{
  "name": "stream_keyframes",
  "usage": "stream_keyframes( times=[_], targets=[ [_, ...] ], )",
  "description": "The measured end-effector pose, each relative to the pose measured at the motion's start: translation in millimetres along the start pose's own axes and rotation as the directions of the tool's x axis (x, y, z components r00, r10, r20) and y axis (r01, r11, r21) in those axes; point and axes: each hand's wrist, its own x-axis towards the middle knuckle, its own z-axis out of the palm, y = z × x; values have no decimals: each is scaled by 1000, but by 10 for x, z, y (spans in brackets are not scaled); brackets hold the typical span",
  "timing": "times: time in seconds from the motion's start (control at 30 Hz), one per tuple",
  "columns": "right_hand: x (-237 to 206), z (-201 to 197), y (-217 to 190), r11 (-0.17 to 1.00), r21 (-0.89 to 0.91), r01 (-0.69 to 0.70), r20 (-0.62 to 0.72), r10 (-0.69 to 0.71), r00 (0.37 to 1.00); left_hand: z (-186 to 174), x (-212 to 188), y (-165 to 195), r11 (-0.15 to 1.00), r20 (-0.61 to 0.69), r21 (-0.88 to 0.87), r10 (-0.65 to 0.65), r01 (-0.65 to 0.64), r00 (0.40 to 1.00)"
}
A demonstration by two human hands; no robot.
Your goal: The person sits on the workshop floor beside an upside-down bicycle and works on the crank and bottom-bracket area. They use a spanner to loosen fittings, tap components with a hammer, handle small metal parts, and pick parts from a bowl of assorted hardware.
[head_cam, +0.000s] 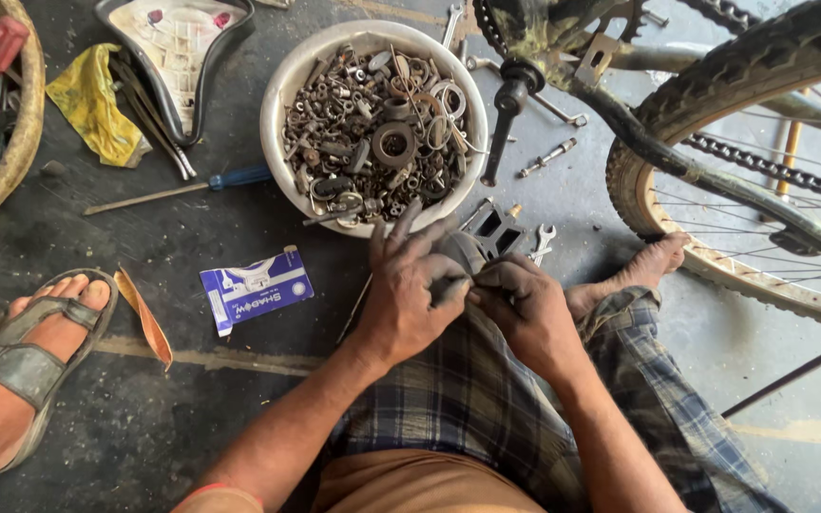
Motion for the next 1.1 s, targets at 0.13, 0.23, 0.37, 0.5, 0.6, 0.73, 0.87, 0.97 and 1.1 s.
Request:
stream_keyframes(
  times=[0.13,0.23,0.37,0.5,0.6,0.73,0.87,0.97,1.1],
  targets=[
    [-44,39,161,994,28,-107,-15,108,994,108,4,-43,999,-47,-51,11,-13,999],
    [-73,112,282,945,185,-268,-14,275,961,135,60,-114,999,-2,-29,-42,42,999],
    [-137,121,461,856,367,-363,-31,401,915,40,203,-357,974,-55,170,-144,152,988],
    [-195,104,623,820,425,-384,-64,450,891,-279,360,-771,932,-175,286,-177,222,969],
    [-207,162,662,835,425,-349,-63,412,909,-494,554,-1016,907,-270,317,-195,278,943],
    [-108,205,577,744,626,-234,-121,390,913,-516,701,-1054,920,-310,287,-173,265,935],
    [261,56,480,805,588,-81,-336,334,881,94,799,-763,979,-214,-23,-204,204,955],
    [639,-81,460,691,711,131,-475,334,814,739,1039,-522,908,-328,-417,-184,32,927],
    [984,-187,468,613,754,235,-553,399,732,1238,1428,-460,927,-445,-337,-310,163,840]
  ],
)
